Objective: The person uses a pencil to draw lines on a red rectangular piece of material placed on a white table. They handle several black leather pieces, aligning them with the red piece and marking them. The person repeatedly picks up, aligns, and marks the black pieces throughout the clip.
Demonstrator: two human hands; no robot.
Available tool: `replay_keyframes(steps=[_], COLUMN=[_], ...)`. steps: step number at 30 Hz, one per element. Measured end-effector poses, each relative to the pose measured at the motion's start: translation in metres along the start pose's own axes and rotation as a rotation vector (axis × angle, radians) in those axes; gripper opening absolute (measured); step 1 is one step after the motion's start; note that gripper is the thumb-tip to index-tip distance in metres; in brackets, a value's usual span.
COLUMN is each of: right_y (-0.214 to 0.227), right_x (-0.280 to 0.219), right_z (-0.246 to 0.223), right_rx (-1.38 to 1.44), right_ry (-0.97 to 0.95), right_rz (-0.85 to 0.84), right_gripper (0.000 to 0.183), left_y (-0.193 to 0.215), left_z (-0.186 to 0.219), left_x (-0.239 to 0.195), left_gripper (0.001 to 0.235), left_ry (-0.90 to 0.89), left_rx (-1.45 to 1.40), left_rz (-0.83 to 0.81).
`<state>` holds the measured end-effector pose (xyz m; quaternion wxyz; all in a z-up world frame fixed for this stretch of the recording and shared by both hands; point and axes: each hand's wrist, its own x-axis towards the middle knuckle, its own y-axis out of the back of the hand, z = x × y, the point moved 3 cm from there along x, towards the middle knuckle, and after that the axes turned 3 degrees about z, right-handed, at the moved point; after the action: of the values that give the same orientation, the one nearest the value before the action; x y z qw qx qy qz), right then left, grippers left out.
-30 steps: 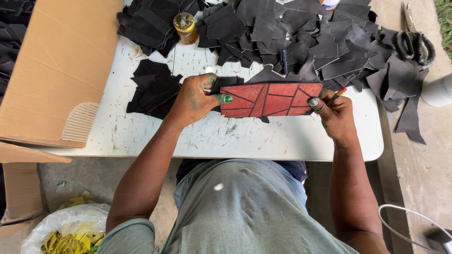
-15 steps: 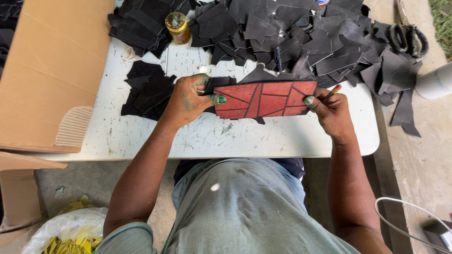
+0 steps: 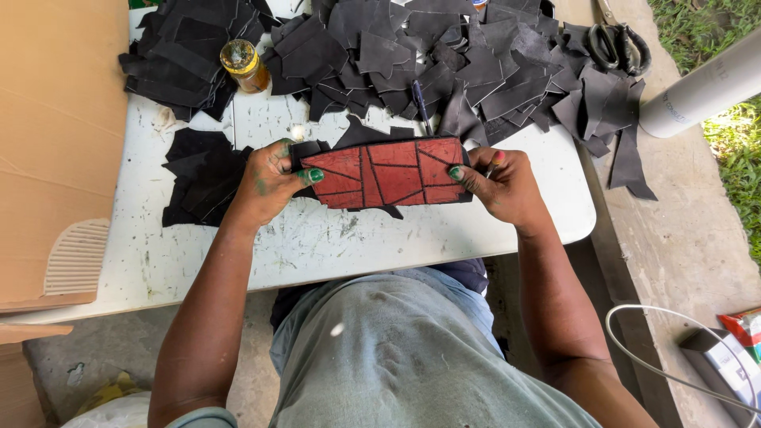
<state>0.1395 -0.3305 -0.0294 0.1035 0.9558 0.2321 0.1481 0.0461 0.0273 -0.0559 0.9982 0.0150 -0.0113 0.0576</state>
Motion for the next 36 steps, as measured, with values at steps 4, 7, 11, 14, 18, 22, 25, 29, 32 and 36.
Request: replay_keyframes(steps=[4, 7, 11, 14, 18, 22, 25, 29, 32, 36], right_y=[-0.001, -0.001, -0.002, -0.001, 0.001, 0.008, 0.010, 0.010, 0.012, 0.014], right_x=[0.003, 0.006, 0.006, 0.006, 0.006, 0.006, 0.013, 0.022, 0.023, 0.023], right_z=[0.000, 0.000, 0.003, 0.004, 0.006, 0.019, 0.037, 0.062, 0.074, 0.081], right_rx=[0.000, 0.010, 0.007, -0.011, -0.003, 0.022, 0.054, 0.229, 0.299, 0.336], right_ry=[-0.013, 0.010, -0.025, -0.008, -0.019, -0.158, -0.283, -0.419, -0.443, -0.465], right_rz=[-0.014, -0.036, -0.011, -0.019, -0.037, -0.050, -0.065, -0.089, -0.115, -0.115], right_gripper=[0.028, 0.028, 0.028, 0.030, 0.030, 0.029, 0.026, 0.023, 0.022, 0.019], left_y=[-0.001, 0.001, 0.002, 0.000, -0.002, -0.004, -0.006, -0.012, -0.015, -0.017], left_z=[0.000, 0.002, 0.006, 0.009, 0.013, 0.012, 0.011, 0.009, 0.008, 0.012], left_x=[0.000, -0.002, -0.006, -0.006, -0.006, -0.005, -0.002, 0.003, 0.006, 0.005], left_gripper=[0.036, 0.034, 0.036, 0.035, 0.035, 0.040, 0.043, 0.041, 0.040, 0.042], left_ry=[-0.034, -0.002, 0.024, 0.010, 0.004, 0.045, 0.115, 0.158, 0.159, 0.167], left_rx=[-0.082, 0.042, 0.097, 0.085, 0.111, 0.148, 0.113, 0.057, 0.048, -0.006], left_rz=[-0.034, 0.004, 0.015, -0.004, 0.002, 0.034, 0.035, 0.020, 0.009, -0.011])
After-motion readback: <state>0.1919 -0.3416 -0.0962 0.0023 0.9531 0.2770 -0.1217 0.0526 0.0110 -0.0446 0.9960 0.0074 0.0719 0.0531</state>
